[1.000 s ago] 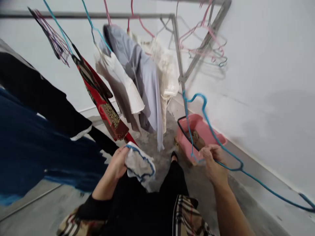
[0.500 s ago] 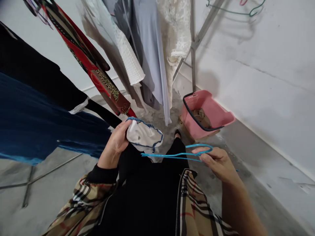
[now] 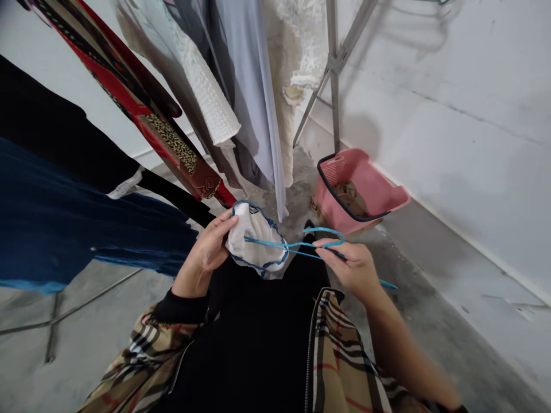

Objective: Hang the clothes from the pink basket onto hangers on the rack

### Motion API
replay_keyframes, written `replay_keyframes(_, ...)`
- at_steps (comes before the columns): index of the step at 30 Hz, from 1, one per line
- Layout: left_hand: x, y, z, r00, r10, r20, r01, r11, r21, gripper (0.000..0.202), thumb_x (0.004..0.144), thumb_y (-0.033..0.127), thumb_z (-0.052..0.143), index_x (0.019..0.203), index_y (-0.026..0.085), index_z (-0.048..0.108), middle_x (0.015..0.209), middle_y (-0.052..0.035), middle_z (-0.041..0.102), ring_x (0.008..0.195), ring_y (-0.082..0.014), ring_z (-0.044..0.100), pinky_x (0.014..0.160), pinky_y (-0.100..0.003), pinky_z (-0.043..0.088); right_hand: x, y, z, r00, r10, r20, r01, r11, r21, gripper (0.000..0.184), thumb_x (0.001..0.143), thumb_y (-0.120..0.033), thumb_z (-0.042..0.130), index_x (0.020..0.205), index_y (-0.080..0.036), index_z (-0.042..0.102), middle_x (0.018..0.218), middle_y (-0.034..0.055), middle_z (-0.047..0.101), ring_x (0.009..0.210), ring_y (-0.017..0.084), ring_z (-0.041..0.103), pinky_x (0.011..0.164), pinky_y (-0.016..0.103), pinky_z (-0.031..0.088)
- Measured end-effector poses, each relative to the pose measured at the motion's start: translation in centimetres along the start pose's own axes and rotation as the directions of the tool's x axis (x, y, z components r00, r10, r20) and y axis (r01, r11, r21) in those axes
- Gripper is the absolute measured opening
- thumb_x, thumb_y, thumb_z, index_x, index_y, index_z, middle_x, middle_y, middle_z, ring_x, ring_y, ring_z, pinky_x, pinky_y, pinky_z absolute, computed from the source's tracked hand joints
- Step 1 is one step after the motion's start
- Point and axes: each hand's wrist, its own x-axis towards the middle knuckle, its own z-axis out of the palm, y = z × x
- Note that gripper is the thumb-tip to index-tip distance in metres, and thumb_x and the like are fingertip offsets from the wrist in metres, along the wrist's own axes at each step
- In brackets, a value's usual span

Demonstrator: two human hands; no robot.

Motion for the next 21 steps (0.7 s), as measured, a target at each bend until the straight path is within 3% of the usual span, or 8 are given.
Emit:
replay_keyframes(3,-0.3,-1.2,0.9,0.99,0.108,0.094,-0.127,0.964,0.232,0.039,0.081,0.038,0.07,0.115,0.02,0.067,0.091,-0.0029,0.071,0.077,-0.0139,0.064,0.072,-0.025,0.05,0.4,0.3,2.4,0.999,0.044,0.014,-0.044,0.999,0.022,0.015,0.085,-0.029,0.065,0.085,-0.022,0.078,0.075,0.0012,0.075,0.058,0.014,0.067,0.053,0.022,0.052)
replay_keyframes(5,-0.5,-1.8,1.3,0.946,0.254,0.202,-0.323,0.789,0.522,0.034,0.089,0.038,0.061,0.117,0.02,0.068,0.09,-0.0044,0.07,0.079,-0.0148,0.062,0.075,-0.027,0.049,0.8,0.4,3.8,0.996,0.086,0.02,-0.087,0.993,0.08,0.019,0.085,-0.033,0.064,0.082,-0.021,0.078,0.068,0.0007,0.073,0.053,0.013,0.063,0.049,0.022,0.049)
replay_keyframes(7,-0.8,-1.8,1.6,0.853,0.391,0.344,-0.492,0.385,0.781,0.03,0.092,0.036,0.056,0.115,0.022,0.071,0.085,-0.0056,0.068,0.08,-0.0169,0.059,0.076,-0.031,0.047,1.3,0.7,4.7,0.993,0.122,0.004,-0.121,0.981,0.15,0.022,0.084,-0.037,0.064,0.079,-0.02,0.078,0.065,0.0006,0.071,0.05,0.013,0.06,0.047,0.022,0.047)
replay_keyframes(9,-0.9,-1.3,1.6,0.742,0.461,0.487,-0.52,-0.062,0.852,0.026,0.092,0.037,0.057,0.111,0.028,0.073,0.089,-0.0067,0.067,0.086,-0.0197,0.057,0.077,-0.034,0.044,2.0,1.0,5.0,0.991,0.13,-0.033,-0.12,0.969,0.215,0.024,0.083,-0.04,0.065,0.078,-0.02,0.077,0.066,0.0011,0.071,0.05,0.013,0.06,0.048,0.023,0.048)
replay_keyframes(11,-0.9,-0.5,1.4,0.668,0.451,0.592,-0.499,-0.319,0.806,0.025,0.093,0.039,0.057,0.113,0.034,0.072,0.094,-0.0061,0.067,0.088,-0.0201,0.056,0.076,-0.033,0.042,2.7,1.3,5.1,0.991,0.109,-0.075,-0.087,0.964,0.25,0.023,0.082,-0.04,0.067,0.077,-0.02,0.077,0.069,0.0017,0.072,0.054,0.013,0.062,0.052,0.024,0.051)
replay_keyframes(16,-0.8,0.1,0.5,0.701,0.321,0.637,-0.518,-0.385,0.764,0.031,0.098,0.04,0.048,0.122,0.033,0.067,0.075,0.0007,0.062,0.066,-0.0111,0.055,0.054,-0.024,0.033,3.6,2.5,5.4,0.987,0.016,-0.16,0.01,0.987,0.162,0.022,0.086,-0.04,0.065,0.089,-0.021,0.075,0.078,0.0036,0.071,0.068,0.016,0.065,0.062,0.029,0.053)
replay_keyframes(19,-0.8,-0.1,0.3,0.712,0.416,0.567,-0.435,-0.372,0.82,0.029,0.097,0.039,0.05,0.119,0.033,0.068,0.076,0.0011,0.063,0.067,-0.0104,0.057,0.052,-0.023,0.031,2.1,3.0,6.3,0.923,-0.082,-0.376,0.067,0.996,-0.052,0.023,0.085,-0.034,0.067,0.103,-0.021,0.071,0.1,0.0083,0.066,0.093,0.021,0.063,0.081,0.036,0.053)
replay_keyframes(21,-0.9,-0.1,0.3,0.703,0.484,0.52,-0.396,-0.341,0.853,0.028,0.097,0.038,0.051,0.118,0.032,0.069,0.077,0.0011,0.063,0.067,-0.0099,0.058,0.053,-0.022,0.032,0.3,3.3,7.2,0.885,-0.15,-0.441,0.094,0.985,-0.146,0.016,0.085,-0.026,0.066,0.1,-0.021,0.068,0.096,0.0071,0.064,0.093,0.019,0.061,0.084,0.036,0.051)
